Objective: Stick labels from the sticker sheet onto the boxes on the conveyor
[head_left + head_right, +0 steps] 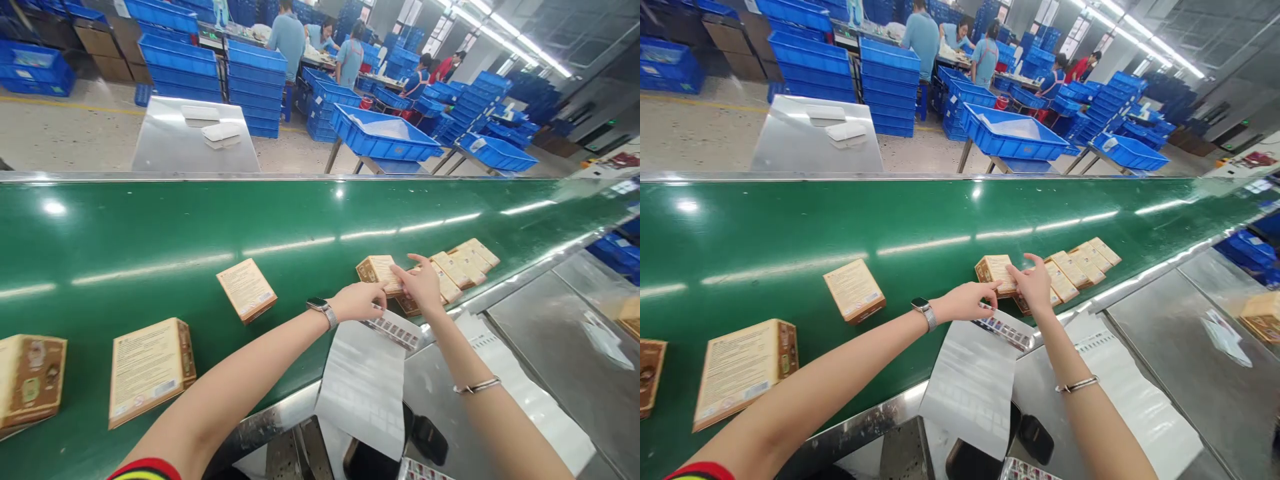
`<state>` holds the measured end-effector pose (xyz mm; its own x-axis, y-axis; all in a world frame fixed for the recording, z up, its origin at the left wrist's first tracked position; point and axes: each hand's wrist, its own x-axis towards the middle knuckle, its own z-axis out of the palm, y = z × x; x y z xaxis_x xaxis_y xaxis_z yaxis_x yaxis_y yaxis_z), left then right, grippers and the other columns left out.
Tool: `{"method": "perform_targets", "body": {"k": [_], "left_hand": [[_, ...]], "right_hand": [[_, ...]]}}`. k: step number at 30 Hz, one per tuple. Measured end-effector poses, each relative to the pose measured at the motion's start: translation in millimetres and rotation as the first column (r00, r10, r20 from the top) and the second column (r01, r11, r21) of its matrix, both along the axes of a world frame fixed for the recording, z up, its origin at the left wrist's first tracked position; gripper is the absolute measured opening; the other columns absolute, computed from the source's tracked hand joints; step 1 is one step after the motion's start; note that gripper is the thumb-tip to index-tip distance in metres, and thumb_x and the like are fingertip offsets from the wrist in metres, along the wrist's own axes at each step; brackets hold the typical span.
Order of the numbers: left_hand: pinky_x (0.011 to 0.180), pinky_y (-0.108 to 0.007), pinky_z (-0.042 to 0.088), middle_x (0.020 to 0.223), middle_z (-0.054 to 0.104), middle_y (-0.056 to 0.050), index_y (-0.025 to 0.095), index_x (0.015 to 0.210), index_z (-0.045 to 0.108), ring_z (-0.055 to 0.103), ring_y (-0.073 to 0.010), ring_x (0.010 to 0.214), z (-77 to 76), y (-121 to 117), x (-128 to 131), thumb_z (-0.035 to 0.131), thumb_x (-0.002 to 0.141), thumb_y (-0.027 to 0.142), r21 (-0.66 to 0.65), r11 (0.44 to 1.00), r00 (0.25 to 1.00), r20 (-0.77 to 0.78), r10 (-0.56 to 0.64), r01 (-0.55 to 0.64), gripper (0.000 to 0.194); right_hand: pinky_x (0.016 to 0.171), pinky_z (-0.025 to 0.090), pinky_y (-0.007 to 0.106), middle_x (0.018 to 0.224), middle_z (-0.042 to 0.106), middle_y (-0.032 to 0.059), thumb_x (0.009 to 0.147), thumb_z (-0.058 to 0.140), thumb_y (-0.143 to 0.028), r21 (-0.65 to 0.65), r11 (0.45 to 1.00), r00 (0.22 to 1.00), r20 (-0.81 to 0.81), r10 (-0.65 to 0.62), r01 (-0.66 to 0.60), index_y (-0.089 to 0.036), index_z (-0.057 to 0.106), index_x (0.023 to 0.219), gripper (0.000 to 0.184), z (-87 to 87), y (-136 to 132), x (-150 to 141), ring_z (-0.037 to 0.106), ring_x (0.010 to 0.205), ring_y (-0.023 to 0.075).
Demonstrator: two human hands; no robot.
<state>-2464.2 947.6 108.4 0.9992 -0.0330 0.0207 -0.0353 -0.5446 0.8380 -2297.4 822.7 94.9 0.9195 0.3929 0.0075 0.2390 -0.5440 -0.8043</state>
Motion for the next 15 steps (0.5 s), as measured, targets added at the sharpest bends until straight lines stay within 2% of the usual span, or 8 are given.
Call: {"method": "perform_targets", "body": {"k": [2,5,7,9,11,12,13,15], "left_hand": [[0.068,-0.027,0.043,0.116,0.073,-0.006,0.018,0.087,0.075,0.066,-0.0187,0.079,10.3,-6,-13,0.068,0.081,0.019,-0.023,0.999,0.999,0.001,0.049,-0.049,0.009],[0.066,-0.023,0.043,0.09,0.076,-0.001,0.021,0.096,0.075,0.066,-0.0164,0.077,32.9,-12,-56,0.066,0.087,0.03,-0.08,0.986,0.989,0.01,0.147,-0.145,0.015],[0.061,-0.022,0.042,0.084,0.074,-0.001,0.02,0.097,0.074,0.063,-0.0142,0.069,48.1,-12,-95,0.066,0.088,0.037,-0.131,0.964,0.972,0.0,0.236,-0.233,0.02],[0.053,-0.022,0.037,0.069,0.068,0.001,0.018,0.087,0.071,0.056,-0.0123,0.058,59.6,-11,-134,0.072,0.082,0.039,-0.267,0.89,0.929,-0.076,0.363,-0.37,0.022],[0.048,-0.022,0.031,0.058,0.059,0.005,0.018,0.081,0.065,0.047,-0.0103,0.051,66.3,-9,-167,0.071,0.08,0.035,-0.372,0.815,0.896,-0.169,0.411,-0.444,0.018],[0.046,-0.021,0.028,0.056,0.056,0.006,0.018,0.081,0.062,0.043,-0.0094,0.05,68.1,-9,-180,0.069,0.08,0.031,-0.419,0.783,0.888,-0.204,0.413,-0.46,0.015],[0.046,-0.021,0.026,0.055,0.053,0.007,0.018,0.081,0.06,0.04,-0.0087,0.049,69.2,-8,-191,0.068,0.079,0.027,-0.465,0.753,0.884,-0.23,0.406,-0.467,0.012],[0.047,-0.02,0.025,0.057,0.052,0.008,0.018,0.082,0.059,0.037,-0.0081,0.05,70.1,-9,-208,0.066,0.079,0.026,-0.526,0.708,0.881,-0.249,0.403,-0.472,0.011]], "right_hand": [[0.031,0.035,0.025,0.05,0.055,-0.0047,0.072,0.071,-0.042,-0.039,0.999,0.999,0.036,-0.017,0.018,-0.008,0.045,0.134,0.076,3.1,0,2,0.045,0.034,0.0165],[0.036,0.043,0.029,0.057,0.061,0.0013,0.08,0.061,-0.04,-0.082,0.995,0.998,0.031,0.056,-0.053,-0.007,0.048,0.131,0.062,23.1,0,-5,0.052,0.039,0.0196],[0.051,0.054,0.032,0.073,0.069,0.0072,0.083,0.059,-0.042,-0.085,0.982,0.985,0.015,0.17,-0.168,-0.014,0.059,0.119,0.046,48.4,-2,-27,0.064,0.055,0.0225],[0.074,0.057,0.032,0.093,0.073,0.007,0.086,0.06,-0.046,-0.073,0.934,0.935,0.026,0.353,-0.351,-0.023,0.067,0.106,0.031,78.4,-8,-68,0.07,0.084,0.0244],[0.088,0.055,0.036,0.107,0.072,0.0057,0.092,0.058,-0.047,-0.101,0.728,0.724,0.08,0.685,-0.678,-0.027,0.067,0.112,0.03,104.3,-14,-120,0.067,0.101,0.025],[0.089,0.055,0.035,0.109,0.072,0.0046,0.093,0.061,-0.045,-0.137,0.618,0.612,0.084,0.786,-0.774,-0.028,0.067,0.114,0.028,113.2,-16,-147,0.067,0.102,0.0242],[0.087,0.056,0.034,0.108,0.072,0.0037,0.094,0.061,-0.04,-0.172,0.545,0.535,0.106,0.838,-0.82,-0.029,0.067,0.114,0.024,118.7,-17,-172,0.067,0.1,0.0228],[0.074,0.058,0.031,0.097,0.073,0.003,0.097,0.058,-0.033,-0.16,0.522,0.464,0.292,0.836,-0.838,-0.027,0.066,0.112,0.018,119.8,-17,-209,0.067,0.088,0.021]]}}
